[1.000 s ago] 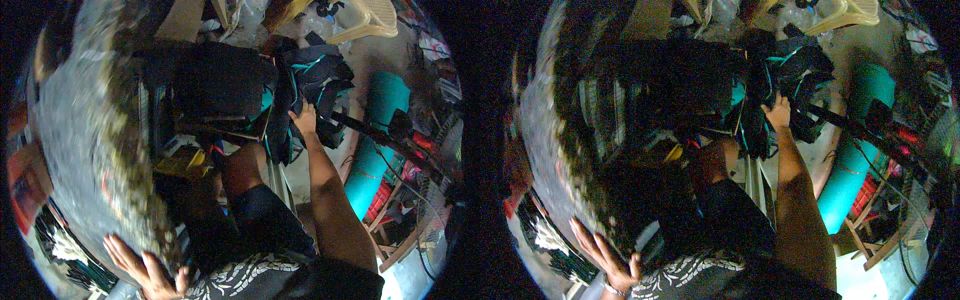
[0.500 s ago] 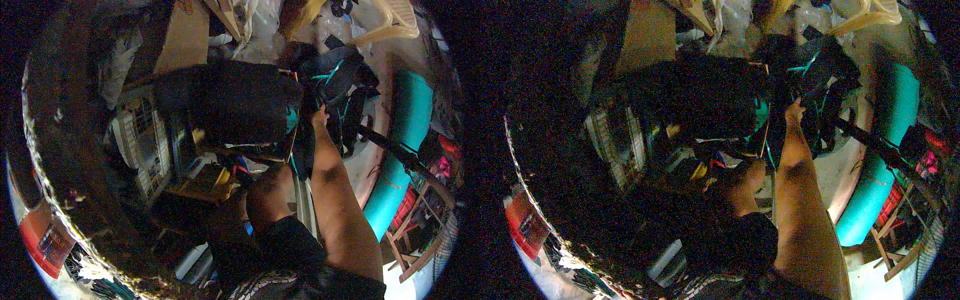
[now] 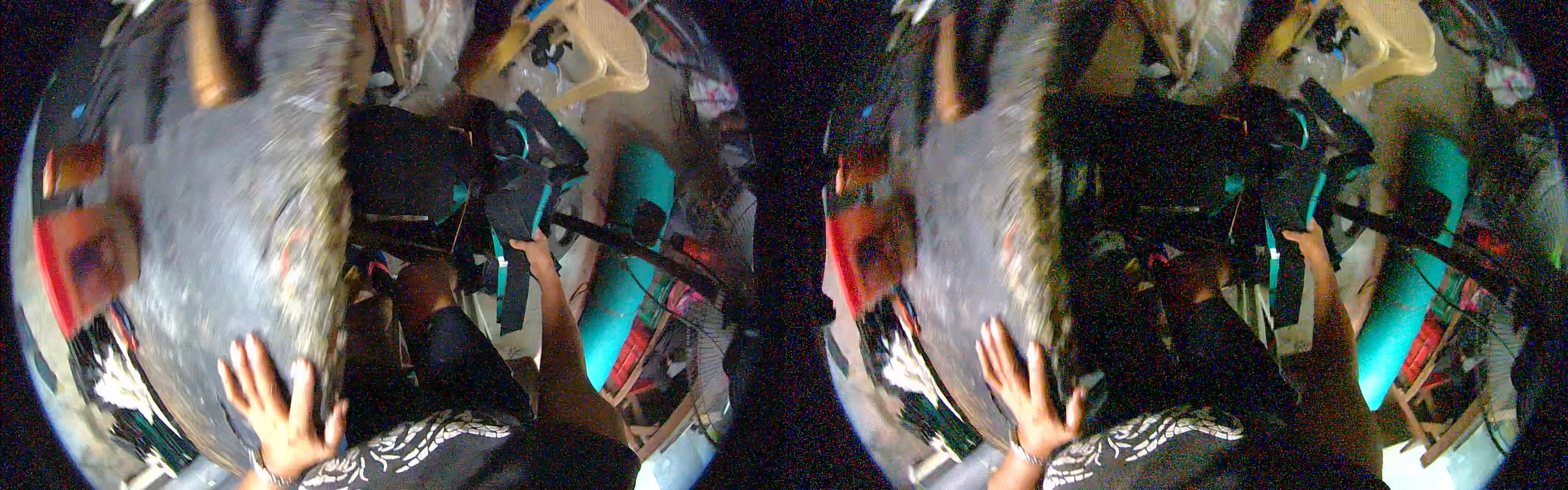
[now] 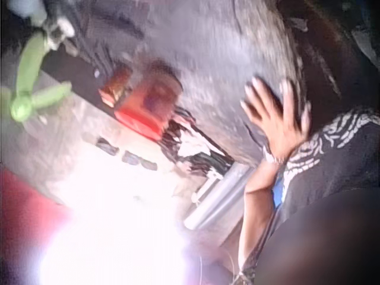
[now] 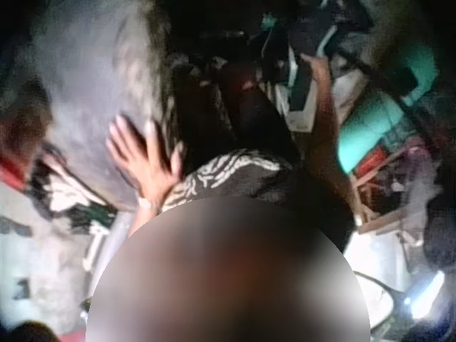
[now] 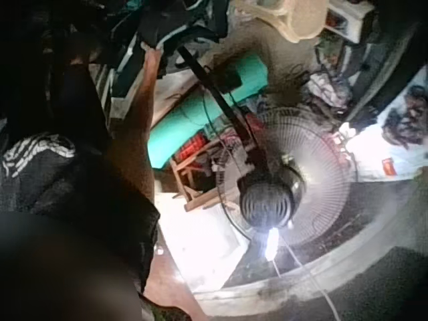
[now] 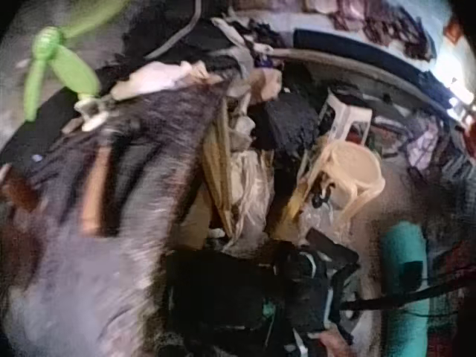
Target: The person repeatedly places small black rectangular pieces onto white fabric squares on a table, then stacks them. Later, the person uses scissors to cut a long black foam strip with a green edge into shorter pieces.
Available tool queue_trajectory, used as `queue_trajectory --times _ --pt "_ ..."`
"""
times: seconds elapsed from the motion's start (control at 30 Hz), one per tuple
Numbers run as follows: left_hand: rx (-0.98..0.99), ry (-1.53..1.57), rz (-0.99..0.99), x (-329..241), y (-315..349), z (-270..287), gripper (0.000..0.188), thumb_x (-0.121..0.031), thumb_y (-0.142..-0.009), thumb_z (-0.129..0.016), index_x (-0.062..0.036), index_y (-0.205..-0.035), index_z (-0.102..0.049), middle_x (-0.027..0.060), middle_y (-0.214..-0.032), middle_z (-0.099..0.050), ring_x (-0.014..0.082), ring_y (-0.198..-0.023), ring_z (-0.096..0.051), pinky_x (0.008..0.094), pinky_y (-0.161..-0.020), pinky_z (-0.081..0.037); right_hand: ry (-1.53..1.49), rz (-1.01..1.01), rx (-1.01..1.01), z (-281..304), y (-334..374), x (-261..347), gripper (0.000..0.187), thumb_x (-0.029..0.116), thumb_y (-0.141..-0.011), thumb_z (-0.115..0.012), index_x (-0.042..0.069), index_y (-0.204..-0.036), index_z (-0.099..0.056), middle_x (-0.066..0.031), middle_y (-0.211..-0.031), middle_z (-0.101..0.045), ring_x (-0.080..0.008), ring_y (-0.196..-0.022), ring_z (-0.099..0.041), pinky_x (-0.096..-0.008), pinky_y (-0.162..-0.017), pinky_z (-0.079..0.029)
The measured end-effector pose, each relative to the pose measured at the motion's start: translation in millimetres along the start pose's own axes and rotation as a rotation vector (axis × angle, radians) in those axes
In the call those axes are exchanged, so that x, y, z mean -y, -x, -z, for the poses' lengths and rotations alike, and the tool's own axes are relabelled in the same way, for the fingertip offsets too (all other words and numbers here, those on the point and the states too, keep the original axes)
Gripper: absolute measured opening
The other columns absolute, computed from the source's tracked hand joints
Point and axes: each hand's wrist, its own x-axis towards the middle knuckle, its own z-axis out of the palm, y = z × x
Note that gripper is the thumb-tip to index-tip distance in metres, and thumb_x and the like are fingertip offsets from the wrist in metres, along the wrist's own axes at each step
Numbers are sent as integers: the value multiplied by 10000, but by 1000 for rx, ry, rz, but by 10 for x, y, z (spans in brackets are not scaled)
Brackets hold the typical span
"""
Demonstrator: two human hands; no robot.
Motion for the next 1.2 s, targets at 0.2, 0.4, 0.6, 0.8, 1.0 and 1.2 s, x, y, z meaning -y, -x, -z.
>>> queue_trajectory --times 0.2,0.4,0.6,0.8,1.0,1.2 --pt "-226 61 -18 137 221 -276 755 -434 -830 -634 -245 -1499 -340 199 -1556 -260 376 -1421 -274 598 -1134 -134 -104 374 184 178 1696 1659 554 29 -677 -763 16 -1204 -592 -92 -1174 -647 -253 -1029 -631 -376 -963 -480" --pt "-352 250 -188 -76 529 -476 821 -569 -817 -636 -93 -1442 -398 226 -1531 -286 408 -1436 -222 631 -1119 -157 -351 822 79 9 3458 2812 725 -27 -803 -608 45 -1470 -333 -131 -1418 -474 -278 -1249 -505 -398 -1098 -358" --pt "-280 851 -488 -807 1120 -146 1338 -598 -650 -786 -52 -1535 57 260 -1587 32 409 -1470 -56 557 -1161 -137 -67 1482 135 -766 4857 3764 573 56 -837 -615 -22 -1371 -423 -146 -1312 -547 -242 -1180 -547 -376 -1066 -379" --pt "-838 1126 52 -646 1483 557 1031 -417 -663 -881 89 -1373 -331 323 -1385 -404 357 -1190 -513 411 -924 -469 10 1542 663 -1892 5681 4399 509 166 -851 -602 -24 -1307 -478 -150 -1257 -581 -235 -1149 -569 -374 -1042 -395" --pt "-1414 1007 47 242 2329 1308 373 -193 -897 -670 -5 -1212 -601 153 -1133 -633 284 -1061 -595 419 -959 -449 98 1425 1089 -3316 6352 4861 486 276 -865 -588 -27 -1242 -533 -154 -1202 -615 -227 -1118 -591 -373 -1019 -410" --pt "-1636 294 207 944 4461 1890 388 -249 -920 -639 25 -1194 -628 169 -1118 -680 236 -1007 -670 383 -956 -518 122 1135 1398 -4507 6739 4973 511 385 -879 -575 -30 -1177 -589 -158 -1146 -648 -220 -1087 -612 -371 -996 -425"
